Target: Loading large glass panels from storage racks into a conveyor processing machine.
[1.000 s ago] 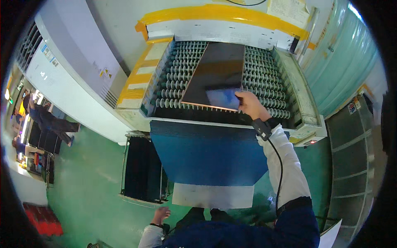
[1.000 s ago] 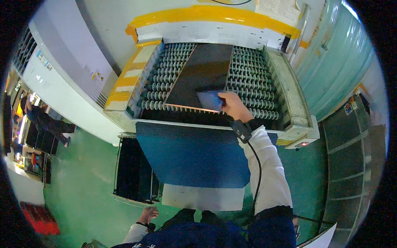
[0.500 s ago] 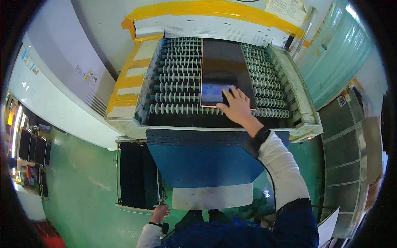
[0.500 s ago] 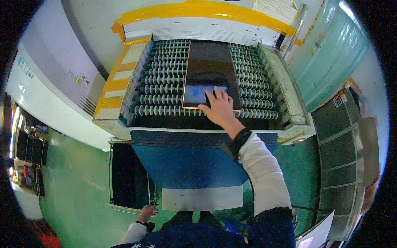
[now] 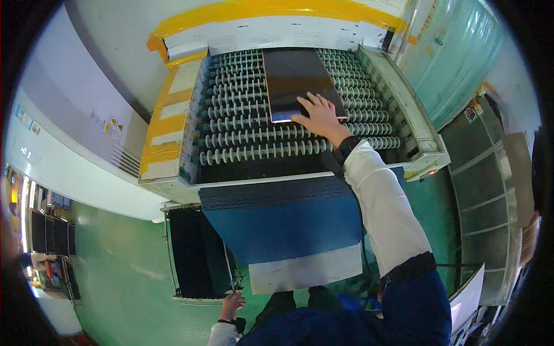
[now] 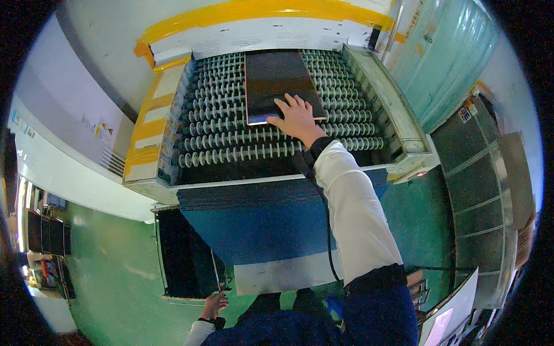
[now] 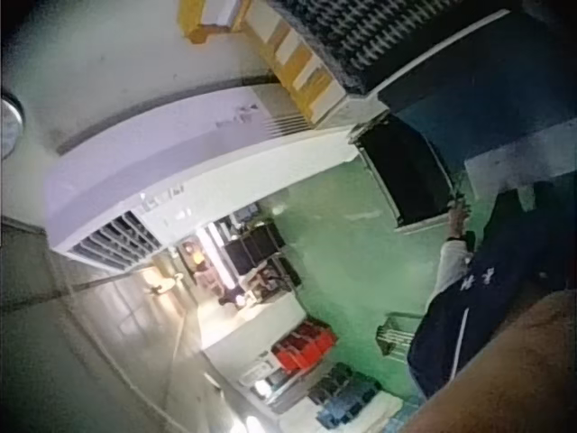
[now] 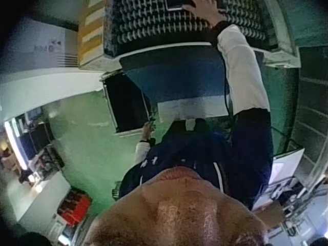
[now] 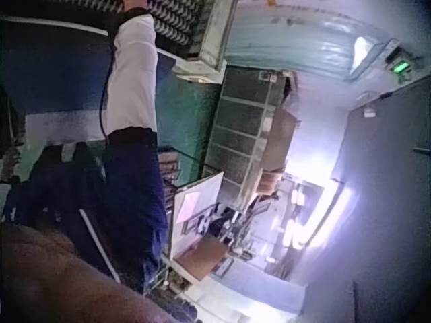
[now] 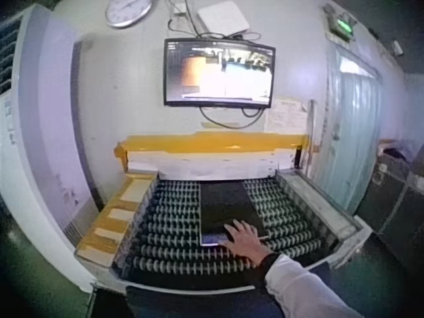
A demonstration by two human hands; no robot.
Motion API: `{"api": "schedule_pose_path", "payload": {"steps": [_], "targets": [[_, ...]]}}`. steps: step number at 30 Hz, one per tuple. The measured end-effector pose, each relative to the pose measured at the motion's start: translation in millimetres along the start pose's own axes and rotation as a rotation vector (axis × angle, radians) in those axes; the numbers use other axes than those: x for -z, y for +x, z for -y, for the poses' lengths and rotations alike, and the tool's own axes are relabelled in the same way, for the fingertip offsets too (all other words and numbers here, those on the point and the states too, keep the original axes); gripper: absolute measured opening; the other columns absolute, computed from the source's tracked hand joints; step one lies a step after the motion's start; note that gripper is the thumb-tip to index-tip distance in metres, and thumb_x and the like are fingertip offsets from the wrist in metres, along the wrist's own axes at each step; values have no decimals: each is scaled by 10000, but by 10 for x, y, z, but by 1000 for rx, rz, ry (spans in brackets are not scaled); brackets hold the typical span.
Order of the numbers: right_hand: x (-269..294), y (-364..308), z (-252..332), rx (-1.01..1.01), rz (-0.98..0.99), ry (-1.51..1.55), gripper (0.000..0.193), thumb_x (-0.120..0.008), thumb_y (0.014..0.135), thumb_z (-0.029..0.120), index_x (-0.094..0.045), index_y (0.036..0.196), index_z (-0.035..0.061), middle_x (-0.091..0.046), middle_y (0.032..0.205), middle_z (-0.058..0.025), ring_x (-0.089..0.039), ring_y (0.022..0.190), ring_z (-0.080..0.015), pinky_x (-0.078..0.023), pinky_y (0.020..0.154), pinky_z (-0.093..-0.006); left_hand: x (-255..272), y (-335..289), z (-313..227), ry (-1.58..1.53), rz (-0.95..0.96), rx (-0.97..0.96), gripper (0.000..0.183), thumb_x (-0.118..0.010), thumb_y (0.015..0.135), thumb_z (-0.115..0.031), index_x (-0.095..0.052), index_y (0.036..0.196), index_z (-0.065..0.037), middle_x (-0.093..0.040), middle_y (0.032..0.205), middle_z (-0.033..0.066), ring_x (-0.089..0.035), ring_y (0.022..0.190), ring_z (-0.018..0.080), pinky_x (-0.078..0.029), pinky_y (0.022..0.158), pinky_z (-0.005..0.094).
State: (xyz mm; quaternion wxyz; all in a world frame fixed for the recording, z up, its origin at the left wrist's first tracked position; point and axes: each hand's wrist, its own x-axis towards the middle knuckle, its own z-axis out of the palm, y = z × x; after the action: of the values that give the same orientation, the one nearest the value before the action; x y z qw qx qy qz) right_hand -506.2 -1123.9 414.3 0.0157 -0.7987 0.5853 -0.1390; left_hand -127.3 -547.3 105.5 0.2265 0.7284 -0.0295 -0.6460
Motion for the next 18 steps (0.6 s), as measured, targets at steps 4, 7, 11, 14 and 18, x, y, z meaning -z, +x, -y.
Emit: {"api": "schedule_pose_path", "payload": {"steps": [4, 7, 11, 14, 18], "targets": [[-1, 41, -59, -3, -29, -31, 701, -554, 851, 603, -460, 1413, 196, -352, 1501, -156, -276, 1398, -362, -208, 1117, -532, 25, -72, 53, -88, 13, -78, 297, -626, 916, -251, -584, 1065, 2, -662, 810, 89, -659, 706, 201, -532, 600, 310], [1, 37, -65, 0, -53, 31, 676, -550, 862, 572, -504, 1373, 131, -381, 1484, -161, -292, 1393, -355, -195, 1128, -524, -43, -141, 83, -26, -18, -82, 291, -624, 920, -257, -589, 1071, -11, -674, 822, 96, -664, 705, 203, -529, 596, 302], [175, -190, -11, 64, -56, 120, 606, -547, 890, 530, -549, 1322, 105, -466, 1416, -141, -369, 1344, -332, -275, 1090, -516, -234, -269, 207, -55, -54, -109, 301, -587, 941, -275, -581, 1117, -32, -694, 877, 121, -670, 692, 215, -526, 617, 334], [501, -660, -69, 200, -156, 411, 476, -591, 903, 437, -620, 1211, 75, -588, 1258, -162, -506, 1212, -325, -393, 994, -455, -445, -402, 337, -49, -89, -115, 305, -590, 943, -294, -573, 1098, -32, -686, 880, 141, -664, 655, 251, -527, 569, 322], [907, -1764, -587, 130, -56, 1122, 275, -614, 927, 257, -669, 992, -4, -676, 888, -86, -637, 825, -152, -503, 738, -306, -797, -569, 483, -141, 0, -66, 264, -602, 917, -199, -583, 1092, -3, -666, 801, 103, -638, 640, 199, -500, 543, 286]]}}
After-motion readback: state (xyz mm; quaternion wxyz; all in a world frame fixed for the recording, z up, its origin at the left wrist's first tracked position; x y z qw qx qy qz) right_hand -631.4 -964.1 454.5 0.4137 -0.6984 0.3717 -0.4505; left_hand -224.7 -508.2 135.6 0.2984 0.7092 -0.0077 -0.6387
